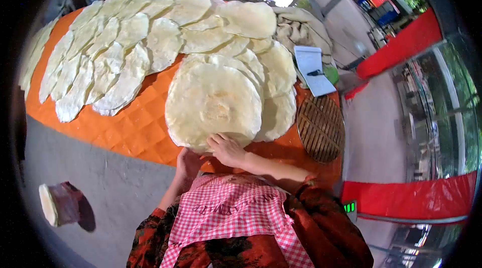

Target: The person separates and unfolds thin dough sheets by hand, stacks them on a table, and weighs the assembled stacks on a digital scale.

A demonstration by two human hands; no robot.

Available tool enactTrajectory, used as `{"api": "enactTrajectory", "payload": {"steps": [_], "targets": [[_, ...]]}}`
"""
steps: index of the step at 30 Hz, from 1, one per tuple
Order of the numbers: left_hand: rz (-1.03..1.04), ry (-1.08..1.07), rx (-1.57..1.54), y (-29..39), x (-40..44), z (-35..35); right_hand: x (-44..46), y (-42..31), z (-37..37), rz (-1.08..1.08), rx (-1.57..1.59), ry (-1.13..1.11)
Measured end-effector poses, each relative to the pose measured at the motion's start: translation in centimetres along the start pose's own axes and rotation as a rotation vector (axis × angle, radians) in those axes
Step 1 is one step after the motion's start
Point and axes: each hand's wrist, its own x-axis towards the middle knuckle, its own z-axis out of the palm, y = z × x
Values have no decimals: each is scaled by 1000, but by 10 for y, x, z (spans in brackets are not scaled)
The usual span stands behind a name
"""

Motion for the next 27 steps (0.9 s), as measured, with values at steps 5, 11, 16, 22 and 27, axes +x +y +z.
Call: {"api": "enactTrajectory", "payload": {"steps": [5, 11, 16, 22, 27], "targets": [[42, 169, 283, -13, 34, -8, -15, 12, 8, 49, -121, 76], [105, 9, 162, 12, 17, 28, -2, 38, -36, 123, -68, 238], [420, 100, 369, 55, 7, 14, 70, -4, -205, -28, -70, 205], [196, -85, 156, 47, 23, -11, 80, 56, -298, 332, 869, 51], [173, 160, 245, 38, 52, -34, 44, 192, -153, 616, 1290, -55]]}}
